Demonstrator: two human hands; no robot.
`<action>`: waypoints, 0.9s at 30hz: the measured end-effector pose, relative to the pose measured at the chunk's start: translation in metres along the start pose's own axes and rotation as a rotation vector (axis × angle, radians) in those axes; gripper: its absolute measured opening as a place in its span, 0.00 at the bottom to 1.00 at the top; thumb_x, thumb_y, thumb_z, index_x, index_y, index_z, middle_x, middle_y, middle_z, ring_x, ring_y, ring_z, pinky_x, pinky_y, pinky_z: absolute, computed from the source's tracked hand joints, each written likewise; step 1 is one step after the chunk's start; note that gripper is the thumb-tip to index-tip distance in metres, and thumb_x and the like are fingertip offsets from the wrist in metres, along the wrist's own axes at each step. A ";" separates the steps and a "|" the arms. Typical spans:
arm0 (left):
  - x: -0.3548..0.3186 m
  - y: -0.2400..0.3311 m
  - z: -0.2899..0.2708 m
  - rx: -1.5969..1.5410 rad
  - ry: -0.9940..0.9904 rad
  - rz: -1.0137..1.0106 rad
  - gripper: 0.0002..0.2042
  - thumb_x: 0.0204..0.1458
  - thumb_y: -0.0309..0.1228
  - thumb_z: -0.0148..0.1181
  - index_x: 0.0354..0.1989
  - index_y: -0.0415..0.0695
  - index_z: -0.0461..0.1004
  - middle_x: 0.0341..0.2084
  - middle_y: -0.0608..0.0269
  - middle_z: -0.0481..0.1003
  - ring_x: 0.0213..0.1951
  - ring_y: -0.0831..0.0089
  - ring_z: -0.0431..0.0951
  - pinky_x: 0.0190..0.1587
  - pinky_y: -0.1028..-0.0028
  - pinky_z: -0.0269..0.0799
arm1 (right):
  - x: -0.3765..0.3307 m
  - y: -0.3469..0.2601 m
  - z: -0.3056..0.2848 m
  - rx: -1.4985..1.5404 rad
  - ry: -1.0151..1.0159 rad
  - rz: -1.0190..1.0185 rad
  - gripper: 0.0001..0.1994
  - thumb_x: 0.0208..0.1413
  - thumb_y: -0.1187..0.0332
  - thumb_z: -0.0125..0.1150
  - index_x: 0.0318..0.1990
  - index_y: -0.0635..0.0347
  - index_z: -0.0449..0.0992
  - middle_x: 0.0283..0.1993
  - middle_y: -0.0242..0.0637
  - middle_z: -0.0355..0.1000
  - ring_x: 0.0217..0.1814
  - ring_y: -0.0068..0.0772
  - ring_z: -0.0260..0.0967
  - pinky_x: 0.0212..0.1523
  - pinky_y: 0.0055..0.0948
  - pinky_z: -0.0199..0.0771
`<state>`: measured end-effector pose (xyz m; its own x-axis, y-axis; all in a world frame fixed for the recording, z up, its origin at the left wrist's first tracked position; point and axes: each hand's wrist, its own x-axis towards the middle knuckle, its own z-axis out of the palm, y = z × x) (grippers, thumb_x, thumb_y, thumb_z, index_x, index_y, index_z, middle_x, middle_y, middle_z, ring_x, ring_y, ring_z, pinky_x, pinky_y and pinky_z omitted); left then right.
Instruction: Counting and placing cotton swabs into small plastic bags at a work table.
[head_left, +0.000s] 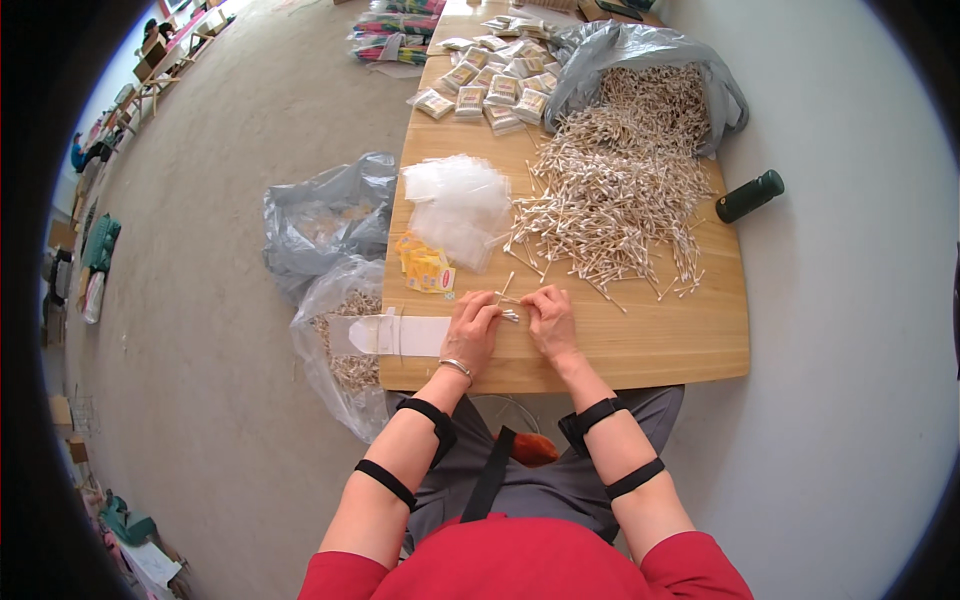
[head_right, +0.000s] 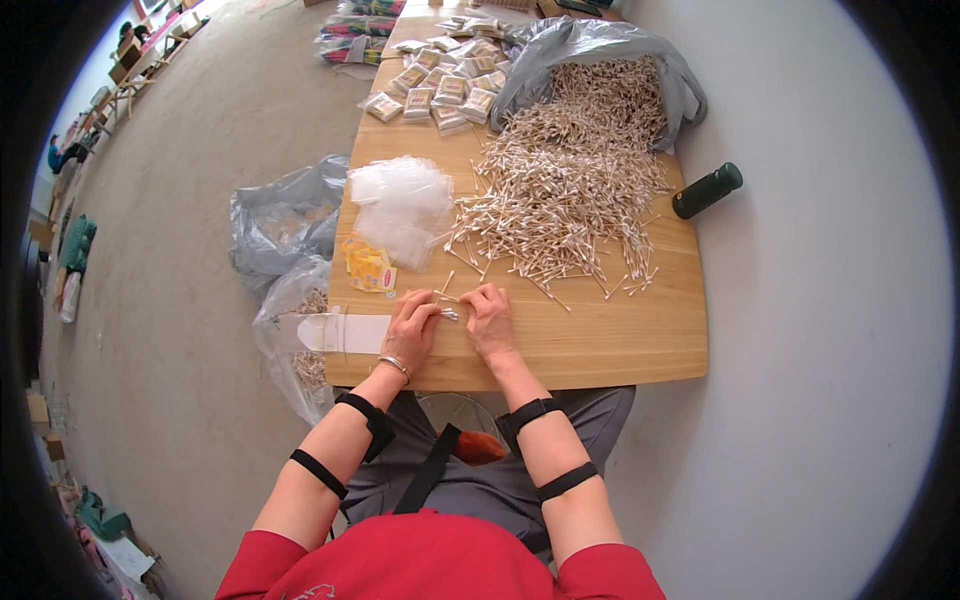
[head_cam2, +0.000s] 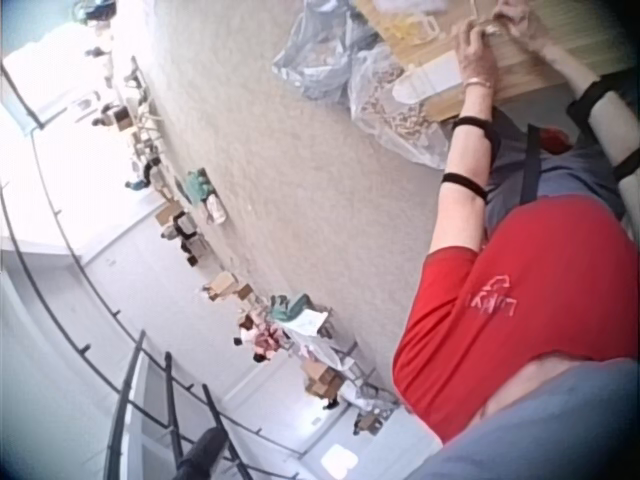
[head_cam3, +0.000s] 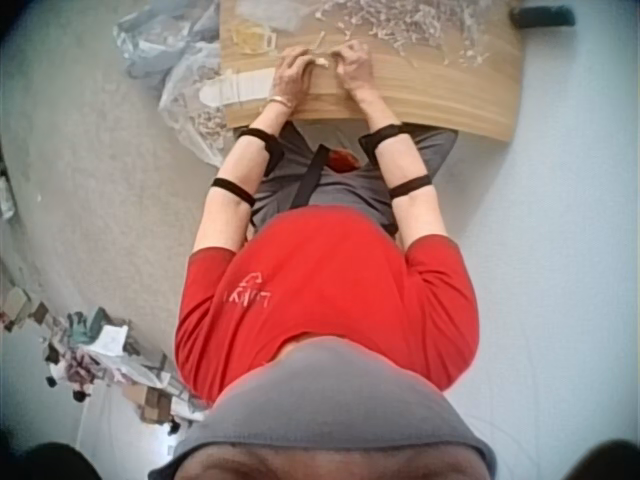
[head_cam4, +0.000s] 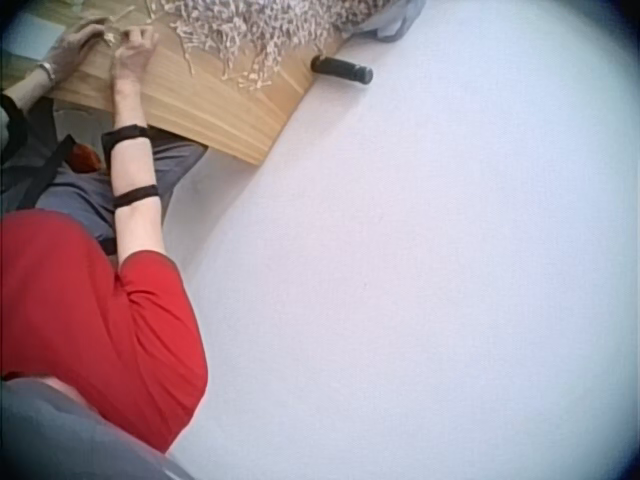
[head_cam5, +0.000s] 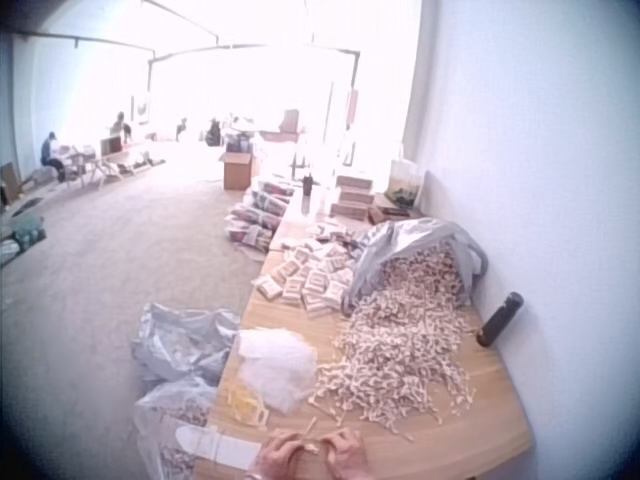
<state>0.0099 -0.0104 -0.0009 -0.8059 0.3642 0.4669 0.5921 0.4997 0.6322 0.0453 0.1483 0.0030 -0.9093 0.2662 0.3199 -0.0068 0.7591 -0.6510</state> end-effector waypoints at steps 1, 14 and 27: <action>0.001 -0.002 0.000 -0.028 -0.019 0.028 0.07 0.47 0.21 0.58 0.34 0.42 0.75 0.37 0.60 0.75 0.46 0.61 0.72 0.57 0.60 0.64 | 0.000 -0.001 0.000 0.020 -0.042 -0.027 0.06 0.45 0.78 0.57 0.30 0.57 0.78 0.32 0.36 0.68 0.39 0.41 0.63 0.43 0.34 0.66; -0.002 -0.006 -0.004 -0.045 -0.052 0.030 0.05 0.47 0.21 0.57 0.32 0.43 0.77 0.30 0.60 0.76 0.40 0.60 0.74 0.56 0.59 0.65 | 0.003 0.005 -0.011 -0.023 -0.037 0.046 0.04 0.48 0.76 0.57 0.30 0.57 0.78 0.33 0.36 0.69 0.40 0.41 0.64 0.44 0.34 0.66; 0.002 0.010 -0.005 0.017 0.028 -0.097 0.18 0.45 0.22 0.58 0.47 0.46 0.71 0.53 0.55 0.67 0.57 0.57 0.63 0.62 0.60 0.56 | 0.021 -0.014 0.016 0.187 -0.188 -0.014 0.06 0.47 0.76 0.58 0.32 0.58 0.78 0.34 0.40 0.69 0.42 0.42 0.65 0.45 0.35 0.67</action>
<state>0.0142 -0.0088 0.0094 -0.8587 0.2920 0.4212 0.5113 0.5450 0.6645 0.0194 0.1344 0.0079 -0.9699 0.1276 0.2076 -0.0812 0.6341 -0.7690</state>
